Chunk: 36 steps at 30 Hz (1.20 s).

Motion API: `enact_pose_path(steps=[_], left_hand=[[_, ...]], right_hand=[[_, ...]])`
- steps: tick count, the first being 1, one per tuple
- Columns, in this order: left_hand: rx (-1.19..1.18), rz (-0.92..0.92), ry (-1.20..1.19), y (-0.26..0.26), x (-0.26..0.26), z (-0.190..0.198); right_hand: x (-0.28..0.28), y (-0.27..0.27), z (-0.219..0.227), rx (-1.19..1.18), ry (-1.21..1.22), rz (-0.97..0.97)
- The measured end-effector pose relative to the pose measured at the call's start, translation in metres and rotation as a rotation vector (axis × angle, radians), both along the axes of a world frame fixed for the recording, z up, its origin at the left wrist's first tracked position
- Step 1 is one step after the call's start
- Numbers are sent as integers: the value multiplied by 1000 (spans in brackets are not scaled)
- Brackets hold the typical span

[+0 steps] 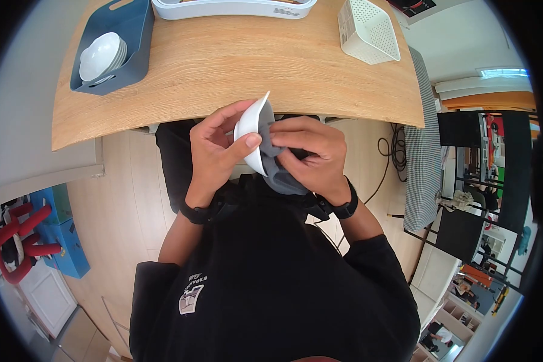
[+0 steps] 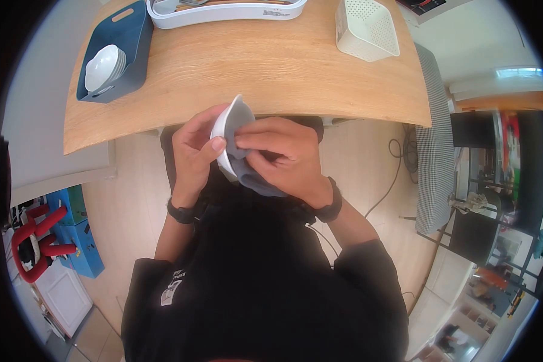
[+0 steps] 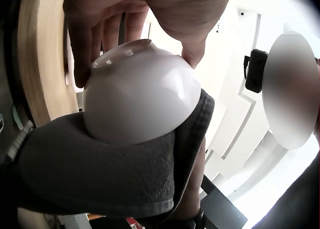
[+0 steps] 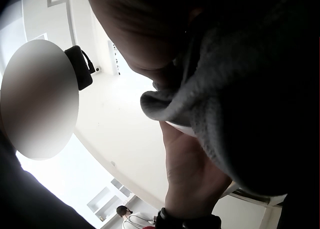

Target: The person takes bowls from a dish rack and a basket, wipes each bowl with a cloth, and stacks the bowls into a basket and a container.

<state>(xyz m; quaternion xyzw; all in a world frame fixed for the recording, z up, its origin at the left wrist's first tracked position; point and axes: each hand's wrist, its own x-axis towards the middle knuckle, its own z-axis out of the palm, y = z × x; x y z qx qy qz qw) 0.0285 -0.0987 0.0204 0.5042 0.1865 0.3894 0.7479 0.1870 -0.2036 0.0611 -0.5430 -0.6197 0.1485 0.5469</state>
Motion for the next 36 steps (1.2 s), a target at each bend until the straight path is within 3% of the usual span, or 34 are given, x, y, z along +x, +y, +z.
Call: enact_pose_path(steps=[4,13,23,25,26,28,35,36], left_hand=[[-18,-76,10,-2,0,2],[-38,-124,-21,-1,-3,0],[87,1,-7,-1,2,4],[89,22,10,2,2,2],[89,41,27,3,1,2],[64,26,21,2,2,4],[53,-155,4,0,3,9],[41,-174,-2,1,3,9]], right_hand=[[2,6,0,86,-99,-178],[11,7,-9,68,-229,-347],[-2,10,-14,0,-401,-196],[-5,7,-12,-148,-176,-83],[-7,5,-10,-145,-176,-84],[-9,2,-6,-250,150,27],[1,2,-10,-160,176,-73],[1,2,-11,-126,65,-114]])
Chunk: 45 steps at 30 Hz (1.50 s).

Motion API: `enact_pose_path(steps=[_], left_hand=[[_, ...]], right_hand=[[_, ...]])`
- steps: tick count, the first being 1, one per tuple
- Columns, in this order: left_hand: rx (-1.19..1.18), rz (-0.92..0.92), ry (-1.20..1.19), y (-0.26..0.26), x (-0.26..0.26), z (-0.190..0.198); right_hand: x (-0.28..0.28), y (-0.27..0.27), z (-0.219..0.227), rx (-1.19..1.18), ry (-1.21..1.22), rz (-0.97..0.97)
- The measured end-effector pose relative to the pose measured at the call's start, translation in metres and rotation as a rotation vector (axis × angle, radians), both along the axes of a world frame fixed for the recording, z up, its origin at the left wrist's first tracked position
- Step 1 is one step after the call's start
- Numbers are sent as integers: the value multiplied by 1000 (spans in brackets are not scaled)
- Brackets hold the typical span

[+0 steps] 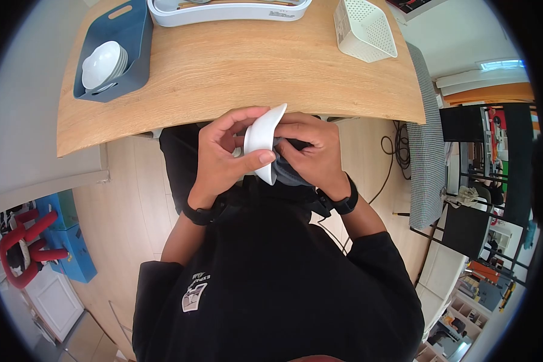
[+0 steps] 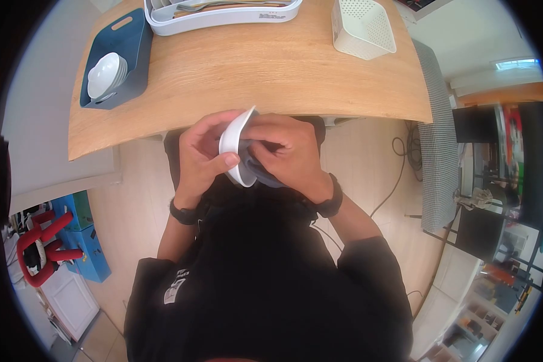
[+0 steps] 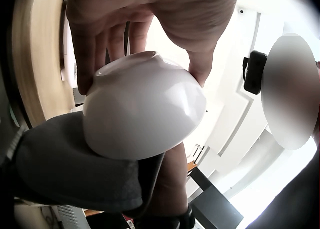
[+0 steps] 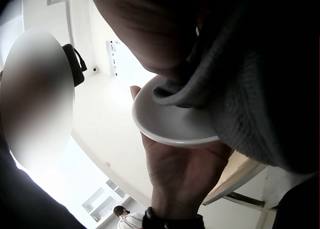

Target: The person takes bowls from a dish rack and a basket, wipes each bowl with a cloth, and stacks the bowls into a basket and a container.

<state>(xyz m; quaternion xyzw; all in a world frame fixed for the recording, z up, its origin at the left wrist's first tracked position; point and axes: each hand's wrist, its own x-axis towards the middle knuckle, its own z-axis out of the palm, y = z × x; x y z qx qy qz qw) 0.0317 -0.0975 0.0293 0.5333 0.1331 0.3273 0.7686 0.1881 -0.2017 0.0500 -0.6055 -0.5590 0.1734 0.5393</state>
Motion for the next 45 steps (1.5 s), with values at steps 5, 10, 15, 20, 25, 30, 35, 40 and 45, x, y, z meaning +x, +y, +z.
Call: enact_pose_path(steps=[5,10,15,20,25,30,35,40,45], left_hand=[[16,17,51,7,-5,-1],[-22,169,13,19,-17,-9],[-242,260,-54,22,-21,9],[-338,121,-139,12,-10,10],[-223,82,-110,7,-6,7],[-320,155,-185,11,-10,10],[-278,224,-183,7,-6,13],[-298,199,-186,4,-3,12],[157,242,56,12,-12,7]], right_hand=[[7,3,3,-40,-328,-8],[15,1,-7,-157,-87,4],[16,-4,-10,-121,538,-56],[-1,3,-15,34,497,-213],[-5,5,-11,-10,535,-321],[3,3,-15,27,554,-379],[3,-1,-23,-57,587,-281],[-1,0,-27,-1,690,-262],[8,-3,-24,52,761,-278]])
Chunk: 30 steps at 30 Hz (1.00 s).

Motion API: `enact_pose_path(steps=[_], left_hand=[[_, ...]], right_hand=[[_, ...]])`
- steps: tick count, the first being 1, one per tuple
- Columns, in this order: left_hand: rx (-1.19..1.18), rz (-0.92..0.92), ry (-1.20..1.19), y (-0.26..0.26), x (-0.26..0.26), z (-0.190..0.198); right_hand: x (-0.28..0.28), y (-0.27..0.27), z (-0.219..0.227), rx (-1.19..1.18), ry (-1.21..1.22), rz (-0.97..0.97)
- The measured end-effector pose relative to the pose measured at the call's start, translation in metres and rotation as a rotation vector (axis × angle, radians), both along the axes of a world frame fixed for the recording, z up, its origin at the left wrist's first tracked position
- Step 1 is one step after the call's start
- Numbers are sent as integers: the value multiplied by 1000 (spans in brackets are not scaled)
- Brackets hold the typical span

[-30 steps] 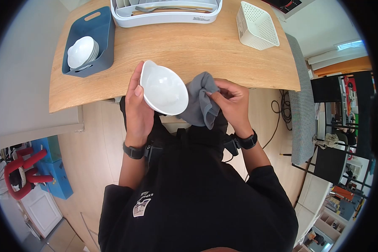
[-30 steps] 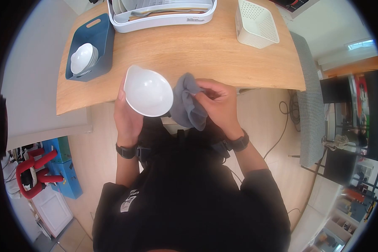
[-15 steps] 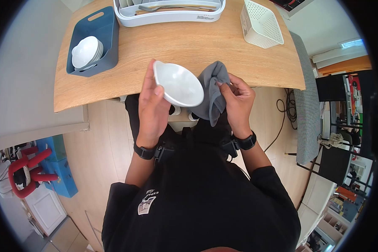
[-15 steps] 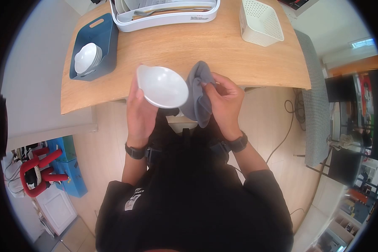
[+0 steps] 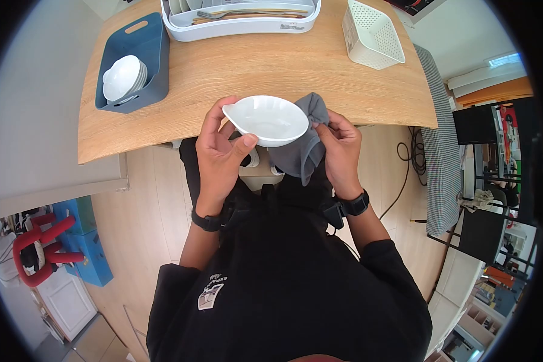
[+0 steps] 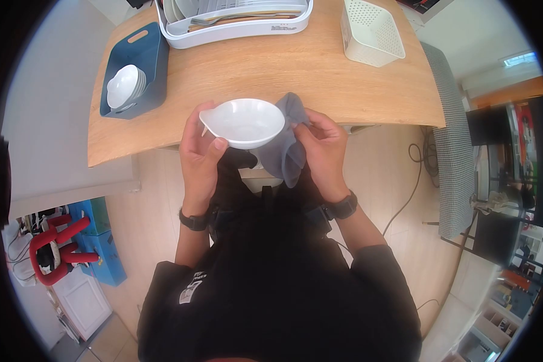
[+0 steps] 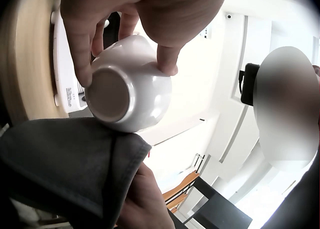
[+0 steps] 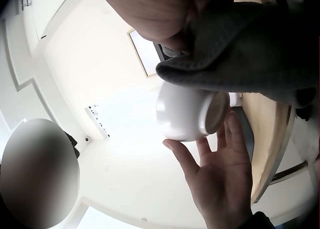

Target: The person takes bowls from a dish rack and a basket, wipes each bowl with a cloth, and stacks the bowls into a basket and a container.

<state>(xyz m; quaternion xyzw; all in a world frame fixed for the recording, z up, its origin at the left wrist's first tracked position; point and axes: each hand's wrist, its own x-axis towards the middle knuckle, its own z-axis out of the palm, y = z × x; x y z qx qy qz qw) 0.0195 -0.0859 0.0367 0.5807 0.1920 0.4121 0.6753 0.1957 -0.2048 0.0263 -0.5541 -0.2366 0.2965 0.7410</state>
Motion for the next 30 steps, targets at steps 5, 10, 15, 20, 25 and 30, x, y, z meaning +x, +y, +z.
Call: enact_pose_path(steps=[5,10,15,20,25,30], left_hand=[[28,15,-12,3,-1,1],[87,-8,7,3,-3,0],[112,-42,84,5,-12,-3],[-176,-84,30,10,-20,1],[-382,-230,-39,11,-20,-4],[-631,-260,-57,2,-8,-22]], right_hand=[[9,-3,-11,-40,9,-33],[16,-6,-7,-25,-4,-50],[17,-8,1,-29,-9,-26],[19,-8,3,-70,-74,110],[26,-17,5,-53,-17,435],[23,-18,7,12,69,568]])
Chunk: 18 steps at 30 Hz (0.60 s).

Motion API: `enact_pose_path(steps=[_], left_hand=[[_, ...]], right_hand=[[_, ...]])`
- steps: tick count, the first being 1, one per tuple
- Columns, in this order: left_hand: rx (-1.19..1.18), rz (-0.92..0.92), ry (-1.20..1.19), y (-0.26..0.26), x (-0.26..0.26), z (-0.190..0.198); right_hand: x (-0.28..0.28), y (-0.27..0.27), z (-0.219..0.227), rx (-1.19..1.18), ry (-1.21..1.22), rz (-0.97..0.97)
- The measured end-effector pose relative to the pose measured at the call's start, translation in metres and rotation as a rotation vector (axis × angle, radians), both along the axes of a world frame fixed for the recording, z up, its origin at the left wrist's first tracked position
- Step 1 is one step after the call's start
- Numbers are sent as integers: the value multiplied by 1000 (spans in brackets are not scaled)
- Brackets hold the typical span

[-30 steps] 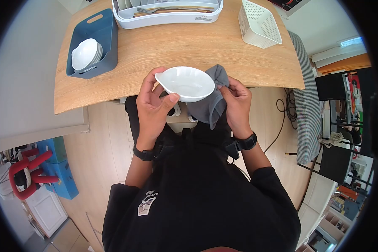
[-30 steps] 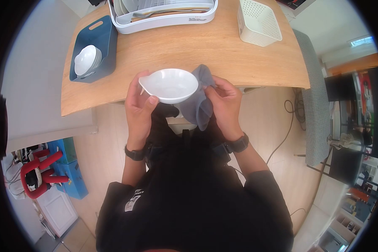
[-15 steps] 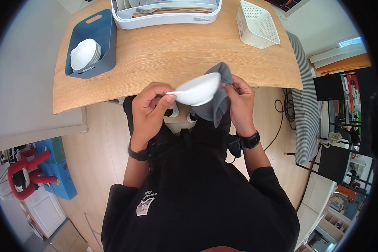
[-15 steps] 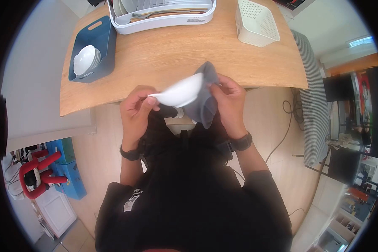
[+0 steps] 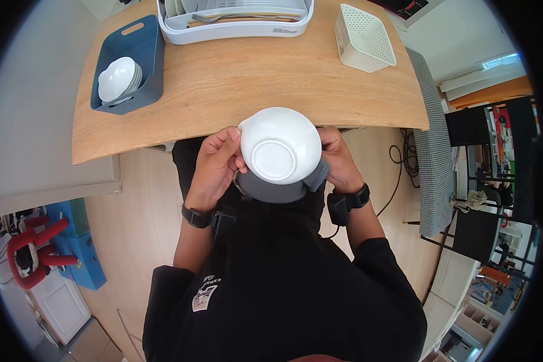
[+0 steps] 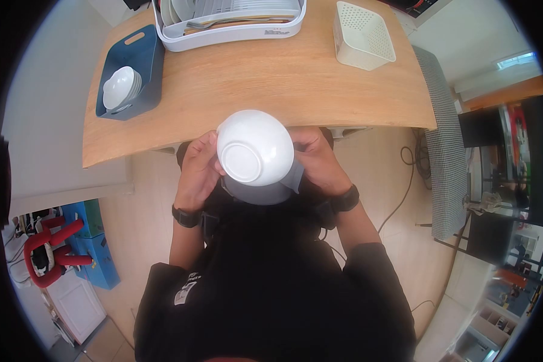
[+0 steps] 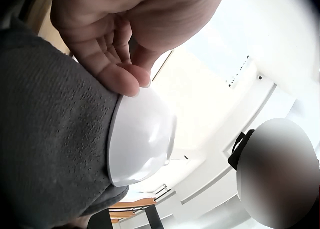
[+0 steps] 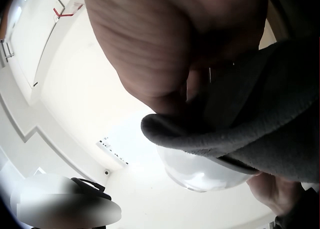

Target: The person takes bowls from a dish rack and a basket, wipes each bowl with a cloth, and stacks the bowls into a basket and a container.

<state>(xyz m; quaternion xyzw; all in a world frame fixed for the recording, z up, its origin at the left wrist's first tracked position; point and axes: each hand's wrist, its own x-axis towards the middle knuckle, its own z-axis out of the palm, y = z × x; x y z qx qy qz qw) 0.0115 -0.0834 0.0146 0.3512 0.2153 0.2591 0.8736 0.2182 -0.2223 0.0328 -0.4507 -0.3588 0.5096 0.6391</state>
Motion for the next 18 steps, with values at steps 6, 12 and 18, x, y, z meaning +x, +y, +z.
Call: enact_pose_path(steps=[6,12,18], left_hand=[[24,61,-13,6,-4,-2],[52,189,-33,13,-12,8],[261,180,123,0,-6,13]], right_hand=[[0,1,-5,-20,71,-76],[3,7,-4,-81,-3,-392],[-6,4,4,-36,-324,-481]])
